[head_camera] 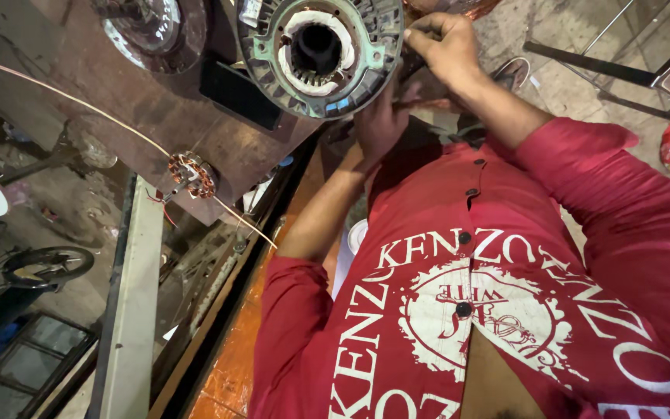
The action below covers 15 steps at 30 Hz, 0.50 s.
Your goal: The person holds a bundle of copper wire and twists it repeatedly with both hands to form a tighter, more compact coil. The person continues twisting and adjusting the wire bundle throughout the clip.
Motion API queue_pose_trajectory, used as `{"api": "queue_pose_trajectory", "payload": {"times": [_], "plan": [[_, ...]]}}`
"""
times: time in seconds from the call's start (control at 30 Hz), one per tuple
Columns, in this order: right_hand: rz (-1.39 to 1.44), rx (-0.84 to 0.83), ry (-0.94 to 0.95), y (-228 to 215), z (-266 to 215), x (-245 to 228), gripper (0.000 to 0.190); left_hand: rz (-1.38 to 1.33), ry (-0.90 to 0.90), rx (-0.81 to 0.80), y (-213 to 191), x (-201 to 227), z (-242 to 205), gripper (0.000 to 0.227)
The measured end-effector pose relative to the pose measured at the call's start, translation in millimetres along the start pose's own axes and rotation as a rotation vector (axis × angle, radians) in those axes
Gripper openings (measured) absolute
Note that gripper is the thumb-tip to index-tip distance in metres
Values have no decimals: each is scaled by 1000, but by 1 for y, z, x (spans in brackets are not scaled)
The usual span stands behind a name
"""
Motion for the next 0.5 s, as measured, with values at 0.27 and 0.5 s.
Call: {"api": "queue_pose_trajectory", "payload": {"times": [0.27,0.5], "plan": [[3,-119,-27,-20,-3,-17,18,286,-138,-178,56,-35,15,30],[-816,357,-452,-49,-21,-40,14,279,-103,-137,58,-41,26,47]]}}
Point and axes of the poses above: each hand's wrist, its own z-axis towards the middle knuckle, its own y-axis out of the palm, x = y × z, the point moved 2 cm from there along z, towards the middle knuckle, and after that the axes turned 10 degrees about -x, right-handed, at the moved point
